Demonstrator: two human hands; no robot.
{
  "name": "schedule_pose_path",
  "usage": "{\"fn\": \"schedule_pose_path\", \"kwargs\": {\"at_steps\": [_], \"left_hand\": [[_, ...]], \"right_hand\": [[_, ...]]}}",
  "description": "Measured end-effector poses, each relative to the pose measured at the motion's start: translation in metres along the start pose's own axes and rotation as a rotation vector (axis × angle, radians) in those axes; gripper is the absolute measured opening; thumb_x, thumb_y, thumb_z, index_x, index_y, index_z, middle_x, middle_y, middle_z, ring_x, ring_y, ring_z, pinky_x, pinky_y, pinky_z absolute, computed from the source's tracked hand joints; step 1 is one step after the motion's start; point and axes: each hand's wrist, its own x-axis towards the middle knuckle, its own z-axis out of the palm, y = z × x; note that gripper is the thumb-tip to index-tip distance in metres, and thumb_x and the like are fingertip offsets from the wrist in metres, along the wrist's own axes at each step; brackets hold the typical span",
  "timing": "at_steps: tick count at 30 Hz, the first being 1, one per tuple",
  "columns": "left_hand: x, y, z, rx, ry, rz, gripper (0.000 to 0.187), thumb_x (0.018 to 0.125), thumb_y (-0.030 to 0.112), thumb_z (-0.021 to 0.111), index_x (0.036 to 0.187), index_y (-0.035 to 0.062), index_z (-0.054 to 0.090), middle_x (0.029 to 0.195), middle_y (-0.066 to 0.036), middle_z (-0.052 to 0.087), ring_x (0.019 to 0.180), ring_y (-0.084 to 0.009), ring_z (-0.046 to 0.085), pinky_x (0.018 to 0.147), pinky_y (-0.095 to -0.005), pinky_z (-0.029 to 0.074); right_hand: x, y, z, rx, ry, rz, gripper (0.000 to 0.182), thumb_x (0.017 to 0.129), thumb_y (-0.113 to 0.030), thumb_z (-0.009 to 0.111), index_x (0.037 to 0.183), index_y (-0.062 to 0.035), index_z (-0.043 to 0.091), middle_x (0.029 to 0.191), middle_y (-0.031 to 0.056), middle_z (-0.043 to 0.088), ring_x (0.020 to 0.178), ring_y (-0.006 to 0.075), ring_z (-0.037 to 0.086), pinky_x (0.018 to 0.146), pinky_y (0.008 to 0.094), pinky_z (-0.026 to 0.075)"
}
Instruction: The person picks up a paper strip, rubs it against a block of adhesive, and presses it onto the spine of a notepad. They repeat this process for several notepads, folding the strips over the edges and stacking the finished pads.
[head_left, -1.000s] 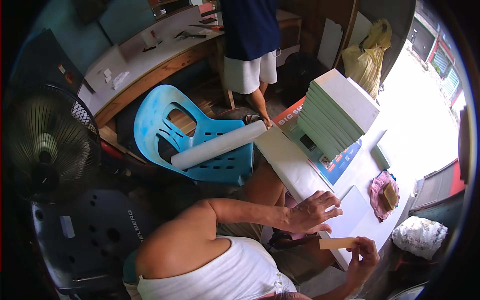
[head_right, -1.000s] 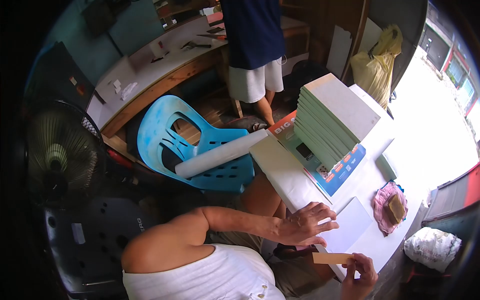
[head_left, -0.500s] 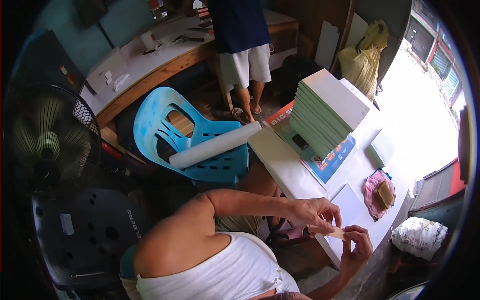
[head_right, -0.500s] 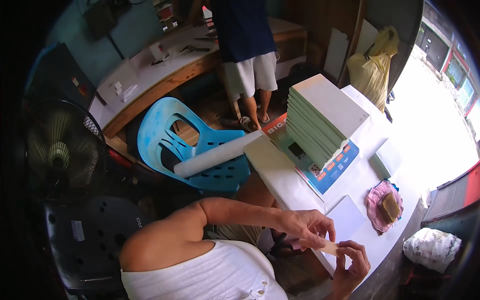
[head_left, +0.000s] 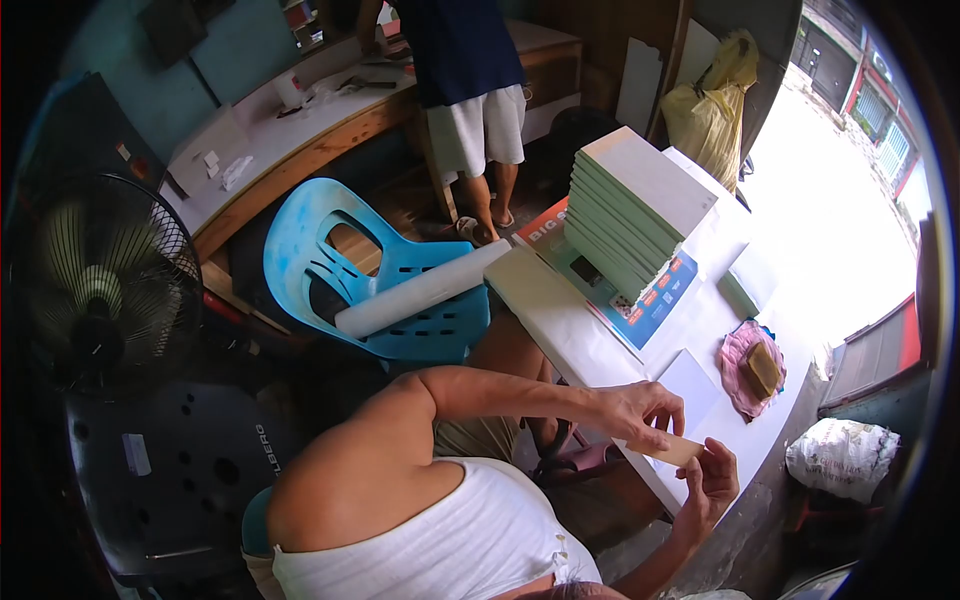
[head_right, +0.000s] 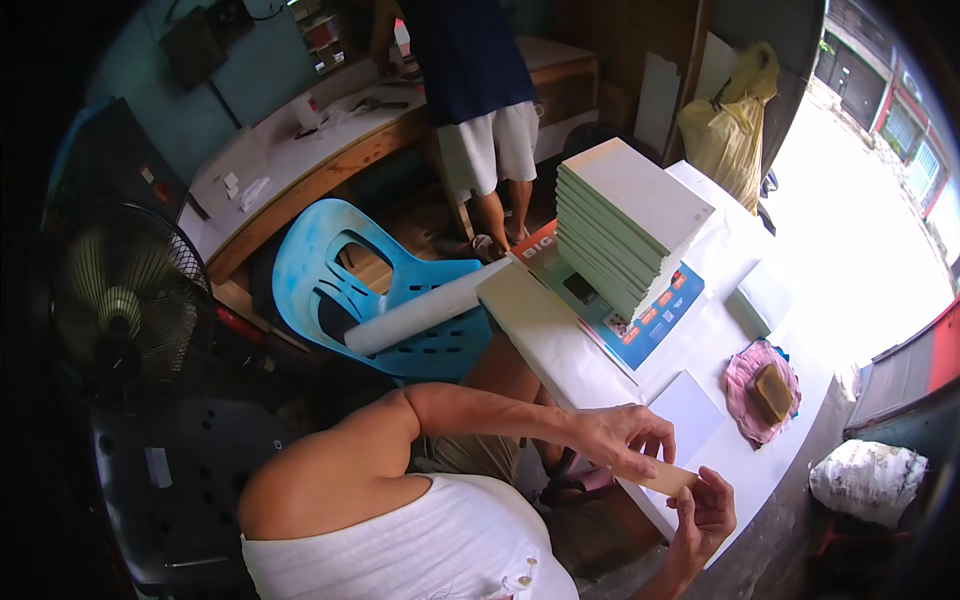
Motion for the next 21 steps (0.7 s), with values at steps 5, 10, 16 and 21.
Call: {"fn": "schedule_pose_path", "kwargs": {"at_steps": [5, 10, 16, 21], "left_hand": [[0.004, -0.008, -0.001, 0.09, 0.037, 0.02, 0.038, 0.086, 0.025, 0.076, 0.111, -0.0007, 0.065, 0.085, -0.011, 0.07, 0.07, -0.0142, 0.064, 0.064, -0.0307, 0.052], [0.005, 0.003, -0.007, 0.122, 0.091, -0.033, 0.027, 0.087, 0.014, 0.073, 0.106, -0.0018, 0.064, 0.085, -0.011, 0.07, 0.063, -0.0127, 0.066, 0.06, -0.0281, 0.053], [0.018, 0.02, -0.018, 0.192, 0.175, 0.13, 0.019, 0.085, 0.01, 0.073, 0.097, -0.0035, 0.067, 0.078, -0.01, 0.07, 0.061, -0.0119, 0.066, 0.057, -0.028, 0.052], [0.045, 0.024, -0.028, 0.223, 0.186, 0.203, 0.018, 0.084, 0.012, 0.075, 0.092, -0.0033, 0.068, 0.076, -0.01, 0.069, 0.06, -0.0135, 0.065, 0.058, -0.0291, 0.053]], "right_hand": [[0.0, 0.008, -0.005, -0.01, 0.09, -0.01, 0.029, 0.093, -0.003, 0.071, 0.12, 0.0028, 0.065, 0.09, 0.0078, 0.071, 0.073, 0.0104, 0.063, 0.067, 0.0233, 0.05], [0.003, 0.012, -0.008, -0.02, 0.184, -0.004, 0.022, 0.093, -0.003, 0.071, 0.114, 0.0022, 0.067, 0.088, 0.0072, 0.07, 0.072, 0.0107, 0.064, 0.068, 0.0243, 0.052], [0.014, 0.017, -0.016, -0.043, 0.18, -0.063, 0.01, 0.093, -0.006, 0.073, 0.098, -0.0006, 0.067, 0.085, 0.007, 0.071, 0.071, 0.012, 0.067, 0.068, 0.0249, 0.053], [0.029, 0.018, -0.029, -0.143, 0.196, -0.161, 0.006, 0.094, -0.004, 0.072, 0.097, -0.0015, 0.067, 0.085, 0.004, 0.068, 0.073, 0.0085, 0.063, 0.065, 0.0236, 0.049]]}}
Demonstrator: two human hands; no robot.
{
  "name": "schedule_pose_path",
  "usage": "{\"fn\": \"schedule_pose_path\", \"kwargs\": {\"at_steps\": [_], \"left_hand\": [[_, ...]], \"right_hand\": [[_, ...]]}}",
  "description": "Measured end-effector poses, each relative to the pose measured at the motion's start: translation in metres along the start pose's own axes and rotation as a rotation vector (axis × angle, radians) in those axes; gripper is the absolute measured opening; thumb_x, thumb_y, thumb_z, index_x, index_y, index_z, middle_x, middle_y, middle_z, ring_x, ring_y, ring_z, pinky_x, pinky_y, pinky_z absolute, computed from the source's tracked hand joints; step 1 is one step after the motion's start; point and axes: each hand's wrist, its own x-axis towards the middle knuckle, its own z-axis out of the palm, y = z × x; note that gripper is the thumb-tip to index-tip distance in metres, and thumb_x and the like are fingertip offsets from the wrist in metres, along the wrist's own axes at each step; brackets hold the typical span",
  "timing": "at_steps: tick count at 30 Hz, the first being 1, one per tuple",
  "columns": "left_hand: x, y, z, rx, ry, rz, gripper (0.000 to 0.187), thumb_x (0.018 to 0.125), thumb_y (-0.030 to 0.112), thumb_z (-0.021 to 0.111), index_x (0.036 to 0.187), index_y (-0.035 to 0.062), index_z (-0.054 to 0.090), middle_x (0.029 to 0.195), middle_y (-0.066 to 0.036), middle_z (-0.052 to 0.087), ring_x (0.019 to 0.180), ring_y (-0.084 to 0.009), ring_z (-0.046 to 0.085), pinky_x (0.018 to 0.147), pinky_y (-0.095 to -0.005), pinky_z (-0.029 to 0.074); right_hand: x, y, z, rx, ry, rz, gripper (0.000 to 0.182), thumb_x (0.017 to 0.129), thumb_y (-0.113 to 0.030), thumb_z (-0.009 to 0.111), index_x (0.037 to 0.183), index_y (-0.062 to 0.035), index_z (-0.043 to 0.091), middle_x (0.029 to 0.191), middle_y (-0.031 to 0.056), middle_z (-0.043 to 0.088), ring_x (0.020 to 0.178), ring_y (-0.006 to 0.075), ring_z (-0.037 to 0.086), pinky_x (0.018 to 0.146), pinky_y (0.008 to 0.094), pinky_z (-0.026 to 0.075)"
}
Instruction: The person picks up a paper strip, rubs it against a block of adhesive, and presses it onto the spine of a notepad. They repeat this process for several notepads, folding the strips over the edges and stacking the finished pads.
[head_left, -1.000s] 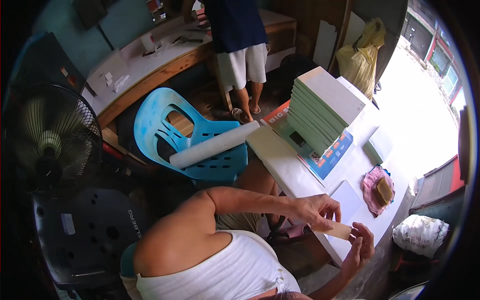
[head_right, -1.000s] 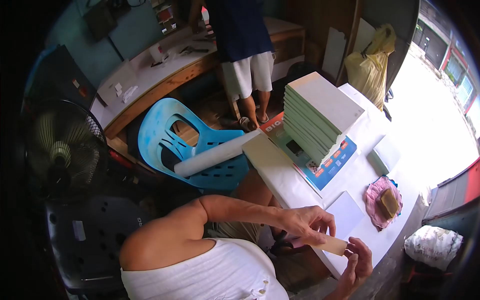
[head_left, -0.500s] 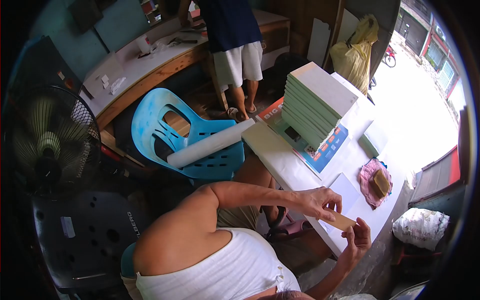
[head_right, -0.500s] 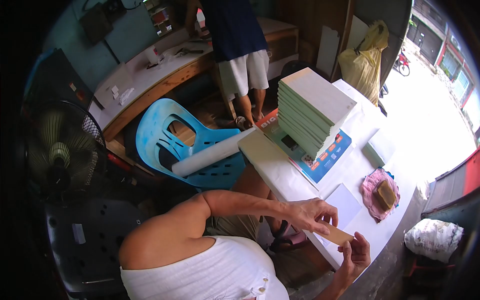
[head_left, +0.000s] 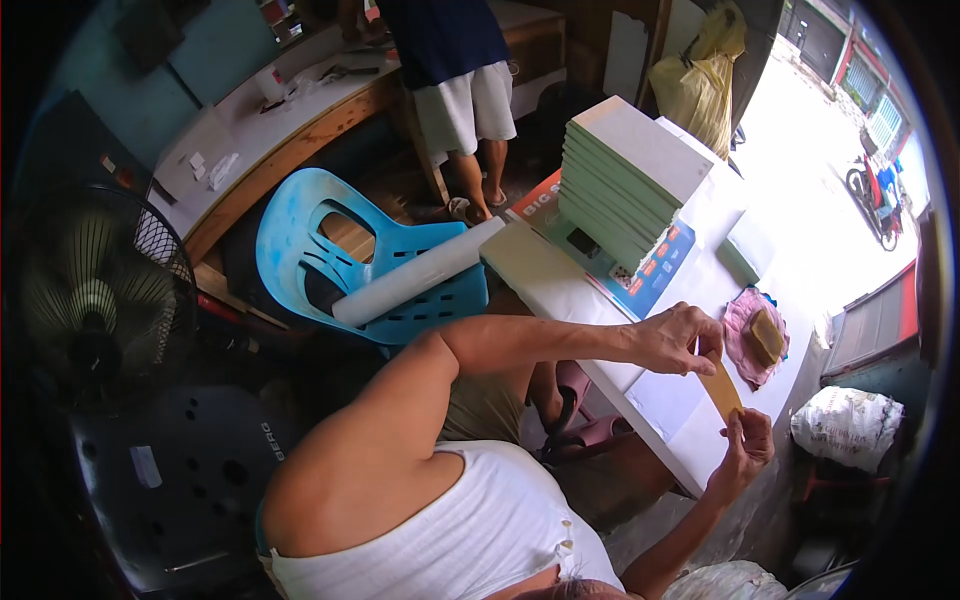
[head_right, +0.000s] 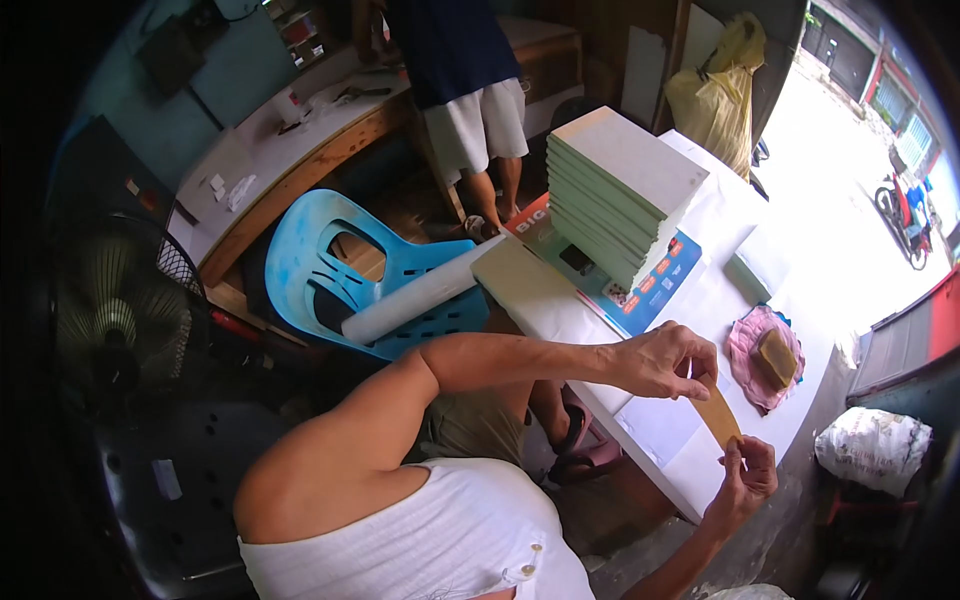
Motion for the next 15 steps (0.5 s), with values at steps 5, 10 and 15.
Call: {"fn": "schedule_pose_path", "kwargs": {"at_steps": [5, 10, 15], "left_hand": [[0.024, -0.005, -0.003, 0.032, -0.003, 0.003, 0.015, 0.086, 0.01, 0.076, 0.091, -0.0036, 0.07, 0.079, -0.01, 0.071, 0.06, -0.0133, 0.067, 0.056, -0.0278, 0.054], [0.048, -0.016, 0.001, -0.005, -0.035, -0.091, 0.018, 0.093, 0.015, 0.075, 0.102, 0.0004, 0.073, 0.083, -0.007, 0.072, 0.066, -0.01, 0.067, 0.058, -0.0239, 0.055], [0.084, -0.023, -0.003, 0.033, 0.013, -0.122, 0.025, 0.096, 0.024, 0.074, 0.11, 0.0042, 0.075, 0.084, -0.006, 0.074, 0.069, -0.0097, 0.068, 0.064, -0.024, 0.056]], "right_hand": [[0.011, -0.002, -0.003, -0.056, 0.089, 0.03, 0.013, 0.09, 0.001, 0.073, 0.102, 0.001, 0.068, 0.088, 0.0041, 0.068, 0.074, 0.0088, 0.061, 0.067, 0.0243, 0.05], [0.029, -0.006, -0.008, 0.112, 0.072, 0.058, 0.019, 0.088, -0.005, 0.078, 0.104, 0.0018, 0.07, 0.089, 0.0047, 0.071, 0.079, 0.0098, 0.066, 0.069, 0.0252, 0.054], [0.063, 0.002, -0.016, 0.112, 0.123, 0.01, 0.016, 0.088, -0.008, 0.077, 0.102, -0.0002, 0.075, 0.09, 0.0083, 0.075, 0.081, 0.0134, 0.07, 0.071, 0.0269, 0.059]]}}
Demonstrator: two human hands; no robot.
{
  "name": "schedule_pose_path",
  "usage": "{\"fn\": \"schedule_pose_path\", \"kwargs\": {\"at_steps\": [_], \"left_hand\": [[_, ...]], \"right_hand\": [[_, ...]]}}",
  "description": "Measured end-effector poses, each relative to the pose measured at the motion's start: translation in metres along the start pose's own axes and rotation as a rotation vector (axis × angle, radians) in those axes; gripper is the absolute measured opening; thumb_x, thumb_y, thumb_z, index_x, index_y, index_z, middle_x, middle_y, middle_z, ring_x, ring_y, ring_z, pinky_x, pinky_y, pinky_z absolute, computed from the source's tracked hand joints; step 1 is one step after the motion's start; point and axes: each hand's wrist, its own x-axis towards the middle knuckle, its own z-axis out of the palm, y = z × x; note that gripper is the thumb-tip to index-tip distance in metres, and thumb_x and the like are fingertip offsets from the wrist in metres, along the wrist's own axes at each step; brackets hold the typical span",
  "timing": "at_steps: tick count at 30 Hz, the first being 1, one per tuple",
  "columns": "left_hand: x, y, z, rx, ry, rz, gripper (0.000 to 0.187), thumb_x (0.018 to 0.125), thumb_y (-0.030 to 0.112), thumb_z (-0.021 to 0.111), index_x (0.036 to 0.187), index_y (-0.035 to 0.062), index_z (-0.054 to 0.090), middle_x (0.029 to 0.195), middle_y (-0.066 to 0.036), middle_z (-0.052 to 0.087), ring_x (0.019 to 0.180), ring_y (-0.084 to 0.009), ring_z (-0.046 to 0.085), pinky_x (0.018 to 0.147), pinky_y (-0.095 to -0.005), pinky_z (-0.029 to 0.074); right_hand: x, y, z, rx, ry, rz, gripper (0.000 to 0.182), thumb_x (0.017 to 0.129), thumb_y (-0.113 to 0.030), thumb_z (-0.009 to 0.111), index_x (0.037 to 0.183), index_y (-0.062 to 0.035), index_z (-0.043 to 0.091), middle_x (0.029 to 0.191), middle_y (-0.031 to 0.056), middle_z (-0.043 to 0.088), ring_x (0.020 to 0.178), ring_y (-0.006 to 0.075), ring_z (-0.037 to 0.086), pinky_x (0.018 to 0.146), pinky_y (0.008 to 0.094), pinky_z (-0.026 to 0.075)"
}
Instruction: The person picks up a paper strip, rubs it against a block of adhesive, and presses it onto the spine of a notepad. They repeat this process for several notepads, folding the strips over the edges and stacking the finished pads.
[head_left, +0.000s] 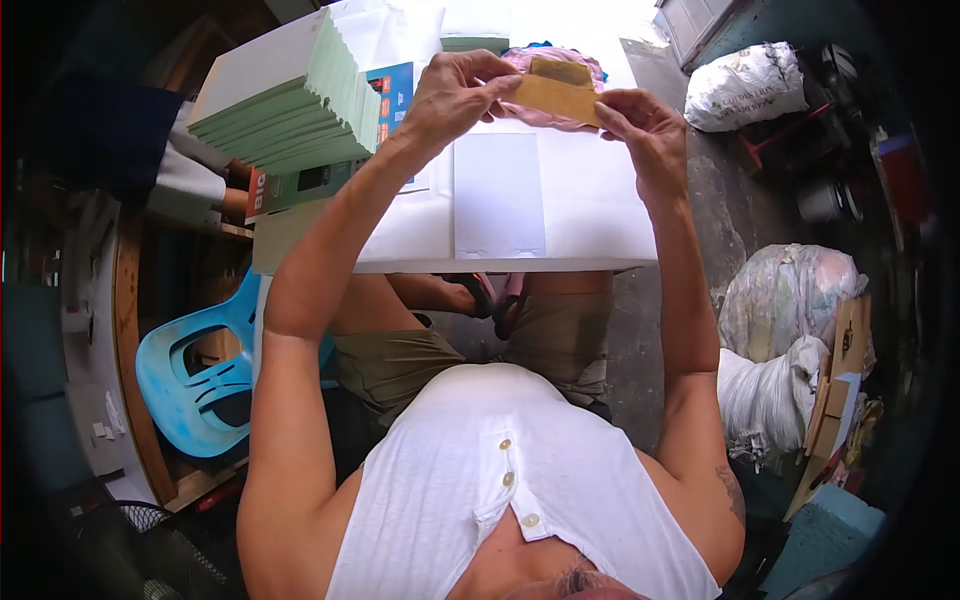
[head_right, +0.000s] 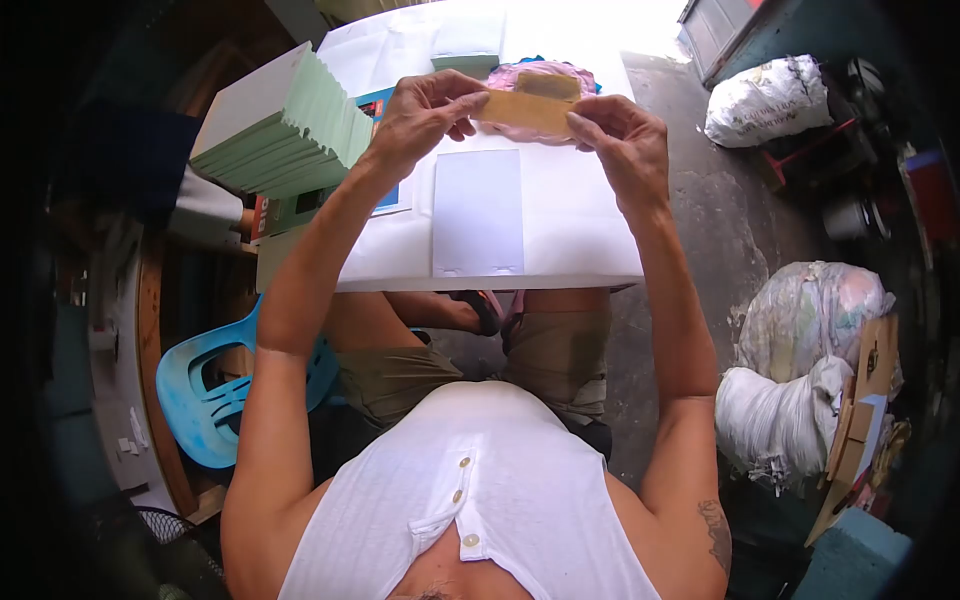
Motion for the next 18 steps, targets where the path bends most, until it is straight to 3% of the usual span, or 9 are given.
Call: {"fn": "schedule_pose_path", "kwargs": {"at_steps": [5, 9, 18], "left_hand": [[0.058, -0.011, 0.008, 0.074, 0.096, -0.033, 0.025, 0.094, 0.021, 0.075, 0.11, 0.002, 0.077, 0.085, -0.01, 0.075, 0.067, -0.0117, 0.068, 0.063, -0.0257, 0.058], [0.084, -0.025, 0.016, 0.089, 0.128, -0.059, 0.024, 0.091, 0.019, 0.077, 0.106, 0.0, 0.077, 0.086, -0.011, 0.076, 0.069, -0.0125, 0.07, 0.064, -0.0259, 0.059], [0.096, -0.039, 0.023, 0.154, 0.174, -0.042, 0.026, 0.087, 0.02, 0.081, 0.103, -0.0008, 0.077, 0.086, -0.011, 0.077, 0.07, -0.0125, 0.072, 0.063, -0.0243, 0.059]], "right_hand": [[0.057, 0.022, -0.012, -0.141, 0.041, -0.042, 0.028, 0.088, -0.016, 0.081, 0.108, 0.0002, 0.073, 0.095, 0.0102, 0.075, 0.082, 0.0151, 0.071, 0.073, 0.0284, 0.06], [0.092, 0.042, -0.021, -0.19, 0.058, 0.056, 0.028, 0.084, -0.01, 0.08, 0.105, 0.0067, 0.071, 0.096, 0.017, 0.074, 0.082, 0.0202, 0.072, 0.072, 0.0291, 0.061], [0.094, 0.061, -0.022, -0.207, 0.079, 0.154, 0.034, 0.08, -0.009, 0.079, 0.107, 0.0085, 0.069, 0.096, 0.0186, 0.073, 0.079, 0.0198, 0.072, 0.07, 0.0285, 0.063]]}}
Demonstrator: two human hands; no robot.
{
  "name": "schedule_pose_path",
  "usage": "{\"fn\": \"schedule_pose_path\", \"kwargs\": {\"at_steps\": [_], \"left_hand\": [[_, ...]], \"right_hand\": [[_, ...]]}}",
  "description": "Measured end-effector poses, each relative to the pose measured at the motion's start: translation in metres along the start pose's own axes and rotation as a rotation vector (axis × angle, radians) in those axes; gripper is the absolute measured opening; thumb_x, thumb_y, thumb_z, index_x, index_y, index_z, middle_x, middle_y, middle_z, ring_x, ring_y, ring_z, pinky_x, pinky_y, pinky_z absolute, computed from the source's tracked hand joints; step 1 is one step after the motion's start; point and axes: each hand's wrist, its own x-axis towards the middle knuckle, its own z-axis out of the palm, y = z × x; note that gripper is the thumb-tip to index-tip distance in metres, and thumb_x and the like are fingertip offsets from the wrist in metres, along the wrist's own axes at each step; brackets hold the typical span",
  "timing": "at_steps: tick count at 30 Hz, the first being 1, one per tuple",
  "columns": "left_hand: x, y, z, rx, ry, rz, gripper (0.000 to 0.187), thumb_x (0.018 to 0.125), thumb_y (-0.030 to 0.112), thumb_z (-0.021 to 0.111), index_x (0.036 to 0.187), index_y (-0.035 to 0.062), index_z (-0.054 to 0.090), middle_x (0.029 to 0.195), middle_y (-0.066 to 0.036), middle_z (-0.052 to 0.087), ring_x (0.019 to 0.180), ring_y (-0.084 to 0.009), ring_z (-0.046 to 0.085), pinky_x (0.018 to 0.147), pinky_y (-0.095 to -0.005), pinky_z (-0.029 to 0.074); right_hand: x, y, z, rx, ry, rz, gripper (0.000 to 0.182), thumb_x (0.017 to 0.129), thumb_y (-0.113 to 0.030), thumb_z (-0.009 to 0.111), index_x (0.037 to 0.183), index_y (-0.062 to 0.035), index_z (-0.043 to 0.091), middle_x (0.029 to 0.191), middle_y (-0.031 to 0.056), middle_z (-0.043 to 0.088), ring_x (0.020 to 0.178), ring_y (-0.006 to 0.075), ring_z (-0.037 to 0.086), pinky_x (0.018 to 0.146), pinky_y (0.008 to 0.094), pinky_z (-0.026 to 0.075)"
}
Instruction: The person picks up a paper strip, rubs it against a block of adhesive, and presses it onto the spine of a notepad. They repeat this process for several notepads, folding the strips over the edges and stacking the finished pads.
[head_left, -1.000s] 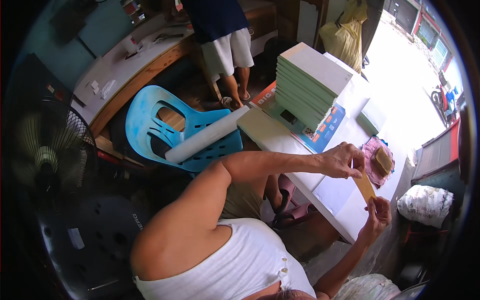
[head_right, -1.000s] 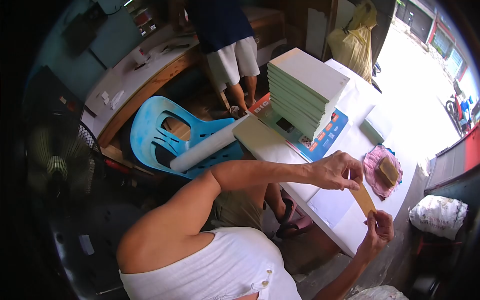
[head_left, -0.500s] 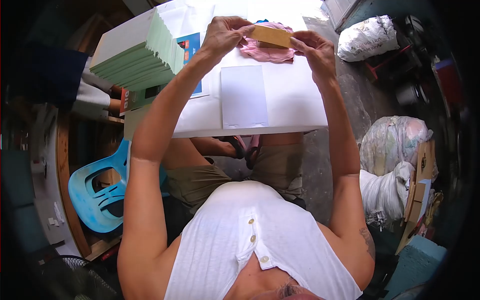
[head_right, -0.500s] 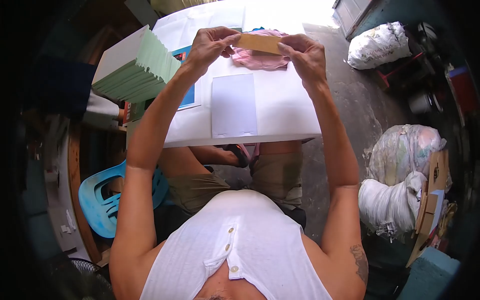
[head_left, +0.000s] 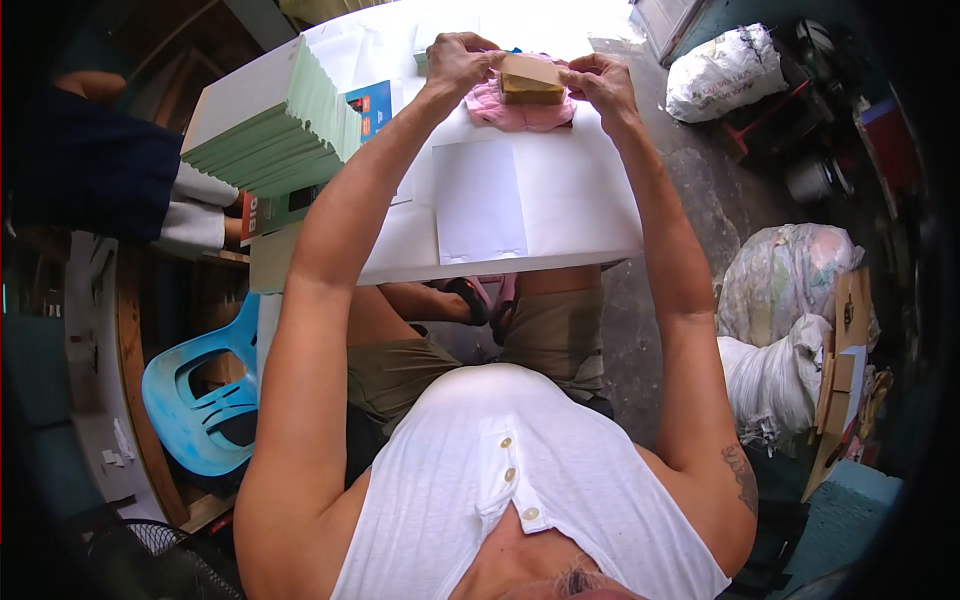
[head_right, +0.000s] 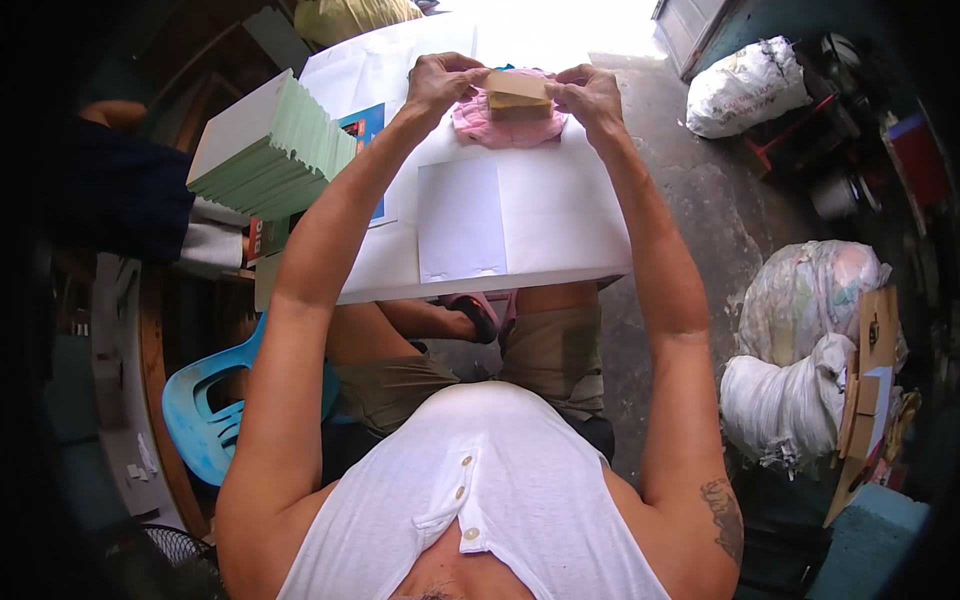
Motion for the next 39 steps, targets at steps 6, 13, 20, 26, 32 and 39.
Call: {"fn": "schedule_pose_path", "kwargs": {"at_steps": [6, 13, 20, 26, 32, 39], "left_hand": [[0.001, -0.013, -0.001, 0.409, 0.151, 0.163, 0.024, 0.089, 0.033, 0.076, 0.097, 0.0107, 0.081, 0.097, -0.005, 0.078, 0.09, -0.0255, 0.073, 0.084, -0.0386, 0.058], [-0.028, -0.014, 0.025, 0.78, 0.043, 0.741, 0.048, 0.099, 0.046, 0.058, 0.13, 0.0116, 0.069, 0.136, -0.011, 0.063, 0.132, -0.0302, 0.047, 0.109, -0.0467, 0.042], [-0.034, -0.011, 0.045, 0.697, -0.156, 0.702, 0.087, 0.094, 0.058, 0.06, 0.16, 0.011, 0.029, 0.15, -0.017, 0.05, 0.15, -0.0345, 0.026, 0.12, -0.059, 0.021], [-0.043, -0.015, 0.049, 0.654, -0.174, 0.735, 0.089, 0.09, 0.06, 0.064, 0.157, 0.0083, 0.036, 0.149, -0.018, 0.05, 0.147, -0.035, 0.028, 0.117, -0.0571, 0.022], [-0.038, -0.008, 0.04, 0.863, -0.053, 0.579, 0.08, 0.09, 0.048, 0.071, 0.155, 0.0124, 0.04, 0.149, -0.018, 0.046, 0.14, -0.0362, 0.031, 0.114, -0.0583, 0.033], [-0.035, -0.023, 0.038, 0.82, -0.188, 0.734, 0.091, 0.087, 0.063, 0.068, 0.158, 0.0159, 0.035, 0.157, -0.017, 0.039, 0.15, -0.0345, 0.019, 0.121, -0.0611, 0.018]], "right_hand": [[0.001, 0.008, 0.002, -0.051, 0.061, 0.04, 0.038, 0.079, -0.01, 0.078, 0.11, 0.0094, 0.068, 0.096, 0.0186, 0.073, 0.079, 0.0208, 0.072, 0.07, 0.0289, 0.062], [-0.004, 0.021, 0.001, 0.013, 0.044, 0.037, 0.043, 0.079, -0.014, 0.078, 0.112, 0.0112, 0.066, 0.094, 0.0199, 0.072, 0.079, 0.0225, 0.073, 0.069, 0.0296, 0.062], [-0.005, 0.03, -0.001, 0.132, 0.035, 0.033, 0.049, 0.079, -0.016, 0.08, 0.112, 0.0142, 0.062, 0.095, 0.0239, 0.071, 0.08, 0.0259, 0.074, 0.068, 0.0318, 0.063], [-0.008, 0.03, 0.003, 0.187, 0.063, 0.042, 0.047, 0.08, -0.017, 0.081, 0.111, 0.0128, 0.063, 0.095, 0.0228, 0.071, 0.079, 0.0246, 0.073, 0.067, 0.0312, 0.063], [-0.013, 0.026, 0.007, 0.153, 0.115, 0.058, 0.042, 0.08, -0.013, 0.08, 0.11, 0.012, 0.064, 0.093, 0.0208, 0.071, 0.076, 0.0227, 0.072, 0.065, 0.031, 0.061], [-0.013, 0.025, 0.008, 0.128, 0.118, 0.048, 0.043, 0.079, -0.015, 0.08, 0.11, 0.012, 0.065, 0.09, 0.0199, 0.072, 0.075, 0.023, 0.072, 0.064, 0.0306, 0.06]]}}
